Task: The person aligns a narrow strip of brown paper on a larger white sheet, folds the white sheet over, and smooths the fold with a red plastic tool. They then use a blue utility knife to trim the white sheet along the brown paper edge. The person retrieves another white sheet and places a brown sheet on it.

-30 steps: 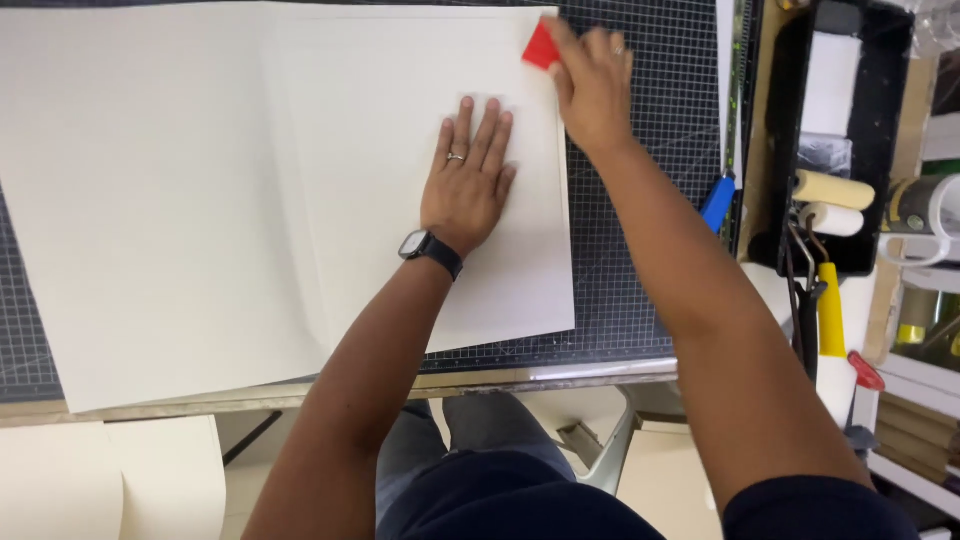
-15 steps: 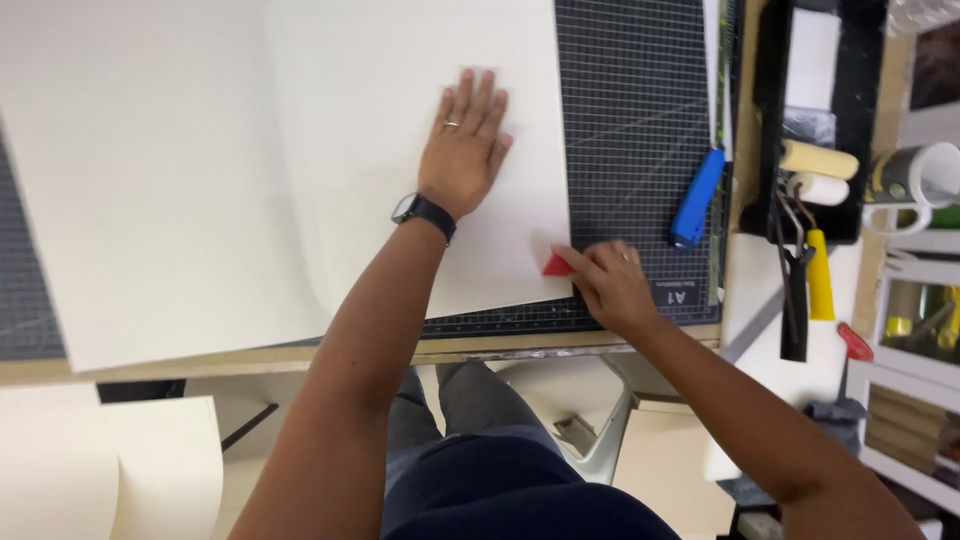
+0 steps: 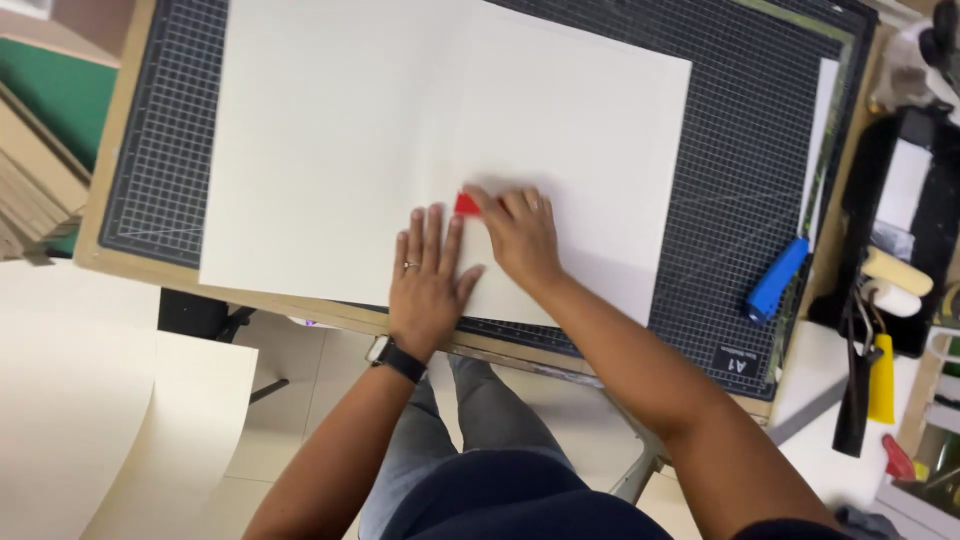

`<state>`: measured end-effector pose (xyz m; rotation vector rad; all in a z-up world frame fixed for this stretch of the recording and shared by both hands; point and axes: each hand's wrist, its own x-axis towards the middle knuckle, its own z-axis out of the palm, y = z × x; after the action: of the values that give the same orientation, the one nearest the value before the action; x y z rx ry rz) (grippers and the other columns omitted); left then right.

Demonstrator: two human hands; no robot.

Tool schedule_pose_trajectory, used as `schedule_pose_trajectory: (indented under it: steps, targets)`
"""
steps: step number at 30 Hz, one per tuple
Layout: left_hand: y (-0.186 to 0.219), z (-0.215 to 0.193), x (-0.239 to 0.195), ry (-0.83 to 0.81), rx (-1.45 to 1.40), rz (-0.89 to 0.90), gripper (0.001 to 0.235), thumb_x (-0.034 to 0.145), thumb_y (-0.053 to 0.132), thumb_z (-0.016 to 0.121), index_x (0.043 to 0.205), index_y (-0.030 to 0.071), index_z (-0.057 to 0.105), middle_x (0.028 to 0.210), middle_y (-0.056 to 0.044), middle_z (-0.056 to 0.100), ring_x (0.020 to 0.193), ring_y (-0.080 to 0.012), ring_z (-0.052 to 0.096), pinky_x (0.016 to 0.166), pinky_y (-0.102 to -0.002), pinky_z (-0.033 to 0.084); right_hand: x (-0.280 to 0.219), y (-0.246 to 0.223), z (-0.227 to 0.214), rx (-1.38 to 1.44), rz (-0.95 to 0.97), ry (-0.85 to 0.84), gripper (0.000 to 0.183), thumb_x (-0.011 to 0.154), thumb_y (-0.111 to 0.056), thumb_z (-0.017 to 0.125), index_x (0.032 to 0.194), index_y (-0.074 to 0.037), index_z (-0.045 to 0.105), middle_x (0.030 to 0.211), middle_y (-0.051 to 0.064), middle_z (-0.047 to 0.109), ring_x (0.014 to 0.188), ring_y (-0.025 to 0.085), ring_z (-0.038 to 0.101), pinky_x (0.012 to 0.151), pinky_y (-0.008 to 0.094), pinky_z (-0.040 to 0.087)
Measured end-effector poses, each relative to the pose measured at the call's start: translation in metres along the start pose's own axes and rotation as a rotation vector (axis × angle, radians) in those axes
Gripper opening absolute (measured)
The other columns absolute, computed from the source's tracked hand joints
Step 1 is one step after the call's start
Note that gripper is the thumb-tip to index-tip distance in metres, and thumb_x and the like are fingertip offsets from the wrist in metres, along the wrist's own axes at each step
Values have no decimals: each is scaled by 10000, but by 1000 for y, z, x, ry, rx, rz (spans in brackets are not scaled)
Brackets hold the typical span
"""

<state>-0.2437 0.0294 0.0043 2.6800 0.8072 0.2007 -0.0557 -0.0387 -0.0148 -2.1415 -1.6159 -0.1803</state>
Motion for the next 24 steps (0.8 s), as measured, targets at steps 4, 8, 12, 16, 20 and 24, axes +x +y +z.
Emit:
schedule_pose_trajectory:
  steps: [4,8,12,16,20,24]
  targets:
    - [-1,-5,-3,-116,-5,-10,741,1076,597,315,1675,192,153,1740,-142,69,1593,-355,6,1288,-503,16,90,30,46,-137,-89,77,434,1027,-268,576,1459,-304,564,998,17,538,966,297,530,823,447,443]
    - [-11,-5,-22,-116,15,-4,689,1099,538,287,1679,207,122,1744,-124,51,1595,-335,-9,1281,-485,-2,161,59,72,-195,-114,147,431,1025,-239,592,1454,-265,560,999,62,562,963,336,551,781,479,449]
    - [-14,-9,-44,-52,8,-13,641,1100,491,323,1674,247,175,1748,-59,105,1602,-290,19,1284,-451,-4,200,94,99,-328,57,127,505,966,-293,728,1434,-289,540,1059,17,562,1012,312,554,805,478,481]
    - [-17,-10,-51,-24,-2,-8,623,1102,492,327,1670,274,195,1749,-14,121,1604,-263,35,1291,-438,11,202,116,119,-335,230,79,520,937,-388,771,1402,-339,545,1172,-73,556,1047,266,582,805,449,521]
    - [-19,-12,-51,2,-26,0,621,1102,486,335,1670,277,197,1749,-11,124,1604,-261,50,1294,-441,25,134,24,61,-192,147,22,540,963,-190,774,1453,-186,548,1092,154,626,1050,446,603,843,580,507]
    - [-20,-7,-51,35,24,42,622,1123,483,338,1665,211,201,1740,-48,138,1604,-275,68,1309,-450,79,60,-32,35,-91,37,-39,473,1046,-263,545,1517,-234,499,1010,96,555,925,381,535,760,517,452]
